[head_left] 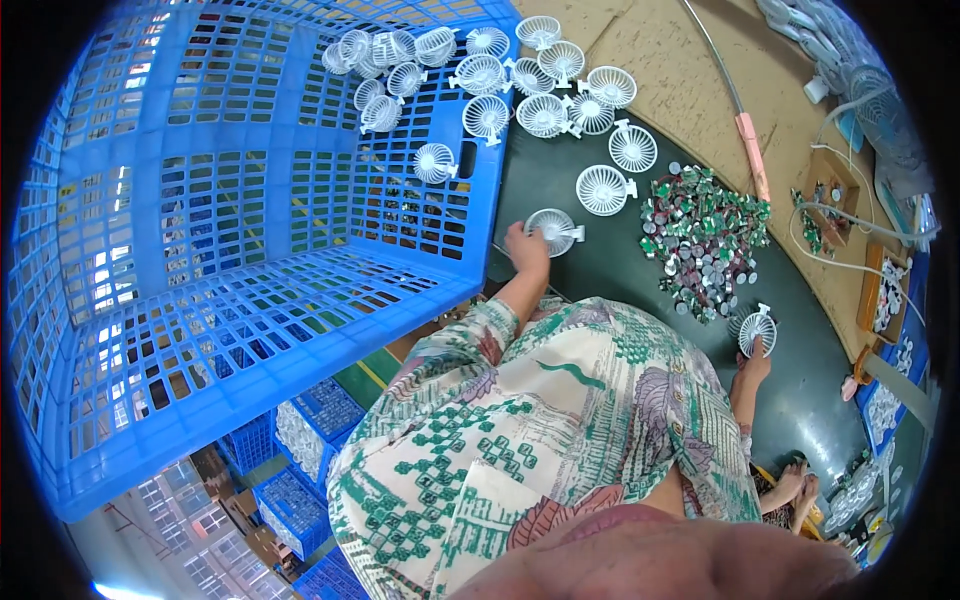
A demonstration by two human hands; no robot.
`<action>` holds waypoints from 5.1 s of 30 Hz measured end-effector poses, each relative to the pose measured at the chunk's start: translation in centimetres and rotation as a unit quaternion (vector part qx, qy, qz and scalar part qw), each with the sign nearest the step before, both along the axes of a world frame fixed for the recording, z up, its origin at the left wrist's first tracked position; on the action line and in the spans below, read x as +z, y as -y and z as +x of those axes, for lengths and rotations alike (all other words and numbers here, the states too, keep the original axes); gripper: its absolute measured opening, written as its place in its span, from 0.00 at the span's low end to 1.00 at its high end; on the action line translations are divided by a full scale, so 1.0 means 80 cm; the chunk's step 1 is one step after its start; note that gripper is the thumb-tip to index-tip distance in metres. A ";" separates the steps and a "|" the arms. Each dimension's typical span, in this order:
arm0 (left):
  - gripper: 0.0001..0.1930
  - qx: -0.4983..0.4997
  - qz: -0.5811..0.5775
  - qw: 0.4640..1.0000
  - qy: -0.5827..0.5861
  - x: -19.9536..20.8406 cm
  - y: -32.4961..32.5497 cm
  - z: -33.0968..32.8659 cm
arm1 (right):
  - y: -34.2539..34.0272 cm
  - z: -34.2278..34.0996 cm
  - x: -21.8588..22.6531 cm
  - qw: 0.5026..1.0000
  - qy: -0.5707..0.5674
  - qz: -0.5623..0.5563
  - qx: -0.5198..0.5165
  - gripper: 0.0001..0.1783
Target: The person assembles small fan parts by taking electronic motor components and fitting them into plastic fan grilles by hand.
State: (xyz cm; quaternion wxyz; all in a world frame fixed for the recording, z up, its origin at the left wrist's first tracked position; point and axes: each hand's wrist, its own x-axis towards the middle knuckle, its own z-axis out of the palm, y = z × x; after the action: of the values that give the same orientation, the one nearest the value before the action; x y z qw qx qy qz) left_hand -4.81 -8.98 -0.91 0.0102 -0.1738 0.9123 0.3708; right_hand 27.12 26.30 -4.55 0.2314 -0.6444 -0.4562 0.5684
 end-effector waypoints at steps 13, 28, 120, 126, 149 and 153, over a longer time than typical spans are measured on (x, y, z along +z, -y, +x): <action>0.10 0.094 0.058 0.925 -0.364 0.070 0.072 -0.268 | -0.007 0.013 -0.002 0.996 0.072 0.028 0.045 0.20; 0.18 0.167 0.321 0.906 -0.221 0.155 0.253 -0.586 | -0.013 0.032 -0.005 0.991 0.131 0.026 -0.029 0.24; 0.22 -0.272 0.003 0.955 -0.115 0.084 0.034 -0.330 | -0.008 0.018 0.032 0.951 0.292 0.095 0.027 0.32; 0.23 -0.446 0.039 0.881 -0.153 0.116 -0.038 -0.282 | -0.022 0.049 -0.005 0.942 0.280 0.180 0.045 0.29; 0.40 -0.034 -0.248 0.966 -0.062 0.021 0.135 -0.200 | -0.004 0.008 0.006 0.943 0.297 0.117 0.096 0.33; 0.31 0.050 -0.121 0.983 -0.131 0.029 0.088 -0.172 | -0.014 0.006 -0.003 0.998 0.054 0.002 -0.028 0.15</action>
State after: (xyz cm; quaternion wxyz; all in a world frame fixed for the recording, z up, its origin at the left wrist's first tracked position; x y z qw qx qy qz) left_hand -18.53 -15.98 1.41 -0.1490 -0.1690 0.9340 0.2772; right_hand 27.63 27.40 -4.78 0.2239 -0.6857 -0.4513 0.5253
